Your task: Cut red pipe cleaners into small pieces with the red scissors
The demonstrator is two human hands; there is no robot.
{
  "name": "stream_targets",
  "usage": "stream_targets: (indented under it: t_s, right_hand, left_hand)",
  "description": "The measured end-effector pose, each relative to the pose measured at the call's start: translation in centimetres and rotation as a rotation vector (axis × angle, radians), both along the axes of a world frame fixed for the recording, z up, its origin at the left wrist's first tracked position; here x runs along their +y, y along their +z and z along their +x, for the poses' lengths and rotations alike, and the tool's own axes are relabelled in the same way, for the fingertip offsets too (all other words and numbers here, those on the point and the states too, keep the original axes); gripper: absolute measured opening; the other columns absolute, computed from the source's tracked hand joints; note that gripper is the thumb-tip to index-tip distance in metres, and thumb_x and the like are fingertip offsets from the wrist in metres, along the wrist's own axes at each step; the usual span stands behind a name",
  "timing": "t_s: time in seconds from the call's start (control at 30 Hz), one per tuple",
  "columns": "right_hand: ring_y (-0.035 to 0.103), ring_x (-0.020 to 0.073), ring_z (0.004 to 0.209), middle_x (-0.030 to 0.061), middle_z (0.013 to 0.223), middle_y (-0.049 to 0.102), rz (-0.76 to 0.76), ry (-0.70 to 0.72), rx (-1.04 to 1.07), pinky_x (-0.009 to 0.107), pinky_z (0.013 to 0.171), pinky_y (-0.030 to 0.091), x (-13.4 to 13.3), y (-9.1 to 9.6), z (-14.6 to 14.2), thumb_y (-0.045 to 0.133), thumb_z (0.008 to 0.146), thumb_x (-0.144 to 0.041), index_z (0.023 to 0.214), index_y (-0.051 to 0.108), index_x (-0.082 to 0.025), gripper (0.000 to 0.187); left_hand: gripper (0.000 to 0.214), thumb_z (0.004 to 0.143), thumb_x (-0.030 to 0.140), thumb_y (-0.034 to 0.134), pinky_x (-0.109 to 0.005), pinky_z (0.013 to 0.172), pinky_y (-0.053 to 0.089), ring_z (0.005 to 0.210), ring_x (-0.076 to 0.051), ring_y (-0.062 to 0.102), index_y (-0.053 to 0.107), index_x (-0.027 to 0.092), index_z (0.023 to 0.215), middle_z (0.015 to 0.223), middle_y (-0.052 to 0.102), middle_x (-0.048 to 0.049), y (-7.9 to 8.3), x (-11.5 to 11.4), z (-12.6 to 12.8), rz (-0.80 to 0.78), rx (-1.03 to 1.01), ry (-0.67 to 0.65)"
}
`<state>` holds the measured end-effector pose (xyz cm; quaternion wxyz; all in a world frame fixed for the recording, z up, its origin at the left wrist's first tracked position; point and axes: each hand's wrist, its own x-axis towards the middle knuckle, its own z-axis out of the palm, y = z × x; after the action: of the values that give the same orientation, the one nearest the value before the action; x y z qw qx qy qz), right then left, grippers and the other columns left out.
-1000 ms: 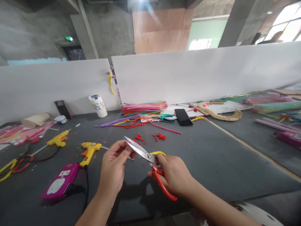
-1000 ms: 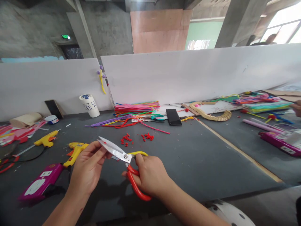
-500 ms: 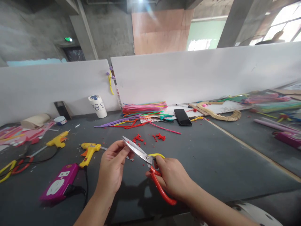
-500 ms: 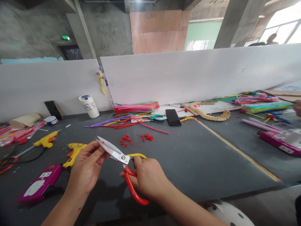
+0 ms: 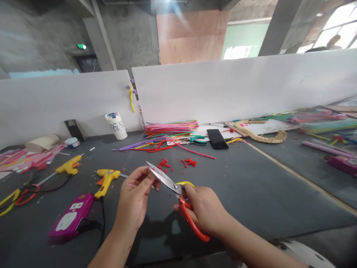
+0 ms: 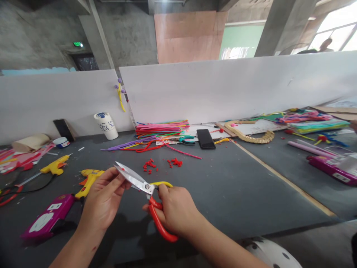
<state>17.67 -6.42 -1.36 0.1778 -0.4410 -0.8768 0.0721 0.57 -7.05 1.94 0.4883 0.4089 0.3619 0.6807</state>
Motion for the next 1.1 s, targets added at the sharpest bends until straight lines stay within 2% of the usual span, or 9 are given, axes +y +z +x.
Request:
stream_targets:
  t_s: [0.63,0.87,0.97,1.1]
  right_hand:
    - [0.053,0.0165,0.053,0.0049,0.060,0.059,0.011,-0.019,-0.009,0.025,0.048,0.021,0.14,0.27,-0.54,0.030,0.083,-0.051,0.073,0.047,-0.016,0.040]
    - [0.048,0.0142,0.048,0.0035,0.056,0.056,0.018,-0.040,0.015,0.024,0.047,0.019,0.22,0.10,-0.36,0.031,0.082,-0.054,0.070,0.047,-0.016,0.042]
    - [0.041,0.0108,0.044,-0.0011,0.051,0.049,-0.069,-0.054,0.123,0.023,0.045,0.019,0.36,0.13,-0.40,0.036,0.080,-0.054,0.067,0.045,-0.017,0.039]
    - [0.033,0.0073,0.044,-0.0057,0.049,0.040,-0.319,-0.013,0.399,0.019,0.044,0.023,0.70,0.64,-0.46,0.045,0.077,-0.047,0.062,0.043,-0.018,0.033]
  left_hand:
    - [0.003,0.070,0.015,0.061,-0.016,0.054,0.043,0.055,-0.005,0.052,0.063,0.016,0.071,0.062,0.059,0.0030,-0.31,0.21,-0.10,-0.012,-0.022,0.003]
    - [0.006,0.068,0.015,0.062,-0.016,0.052,0.043,0.054,-0.006,0.053,0.064,0.016,0.074,0.062,0.060,0.0021,-0.22,0.38,-0.30,-0.010,-0.012,0.024]
    - [0.006,0.067,0.015,0.063,-0.016,0.052,0.043,0.054,-0.007,0.054,0.063,0.016,0.073,0.062,0.061,0.0012,-0.12,0.30,-0.21,-0.034,-0.008,0.038]
    - [0.004,0.067,0.018,0.063,-0.016,0.051,0.043,0.053,-0.007,0.054,0.062,0.016,0.070,0.061,0.061,0.0009,-0.04,0.03,0.24,-0.121,0.028,-0.032]
